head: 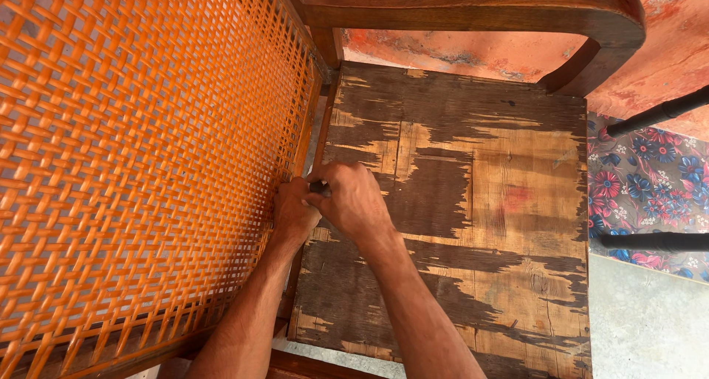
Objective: The person sits with a wooden cane chair on their lap and uses a screwdriver to drive screws at the joints of the chair, working around the seat and back frame at several positions, repositioning the chair between screws.
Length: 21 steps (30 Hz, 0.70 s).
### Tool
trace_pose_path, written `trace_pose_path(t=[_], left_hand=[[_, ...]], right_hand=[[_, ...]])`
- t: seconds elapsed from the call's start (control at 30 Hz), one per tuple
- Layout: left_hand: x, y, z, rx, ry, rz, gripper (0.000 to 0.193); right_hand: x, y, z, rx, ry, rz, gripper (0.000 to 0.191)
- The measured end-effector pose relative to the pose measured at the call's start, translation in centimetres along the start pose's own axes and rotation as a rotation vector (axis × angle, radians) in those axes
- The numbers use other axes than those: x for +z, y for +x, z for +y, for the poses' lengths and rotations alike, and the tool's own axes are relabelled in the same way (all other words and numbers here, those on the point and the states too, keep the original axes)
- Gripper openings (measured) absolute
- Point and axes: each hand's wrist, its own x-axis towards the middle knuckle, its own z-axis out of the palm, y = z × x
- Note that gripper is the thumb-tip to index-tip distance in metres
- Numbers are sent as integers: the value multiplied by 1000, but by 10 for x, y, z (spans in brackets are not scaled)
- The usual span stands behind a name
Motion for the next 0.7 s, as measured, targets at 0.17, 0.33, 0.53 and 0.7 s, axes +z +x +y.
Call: trace_pose_path(t=[0.17,0.33,0.53,0.7], left_hand=[[6,3,-5,71,-51,17,9],[7,4,-9,37,40,38,10],[2,2,-3,48,42,35,15],[-3,0,2,-12,28,-5,27]], right_hand=[[6,2,9,-83,-2,-12,29],[3,2,9,4,11,-30,24],[-1,2,0,79,-28,2,22],[-4,2,-3,78,-14,-5,27]])
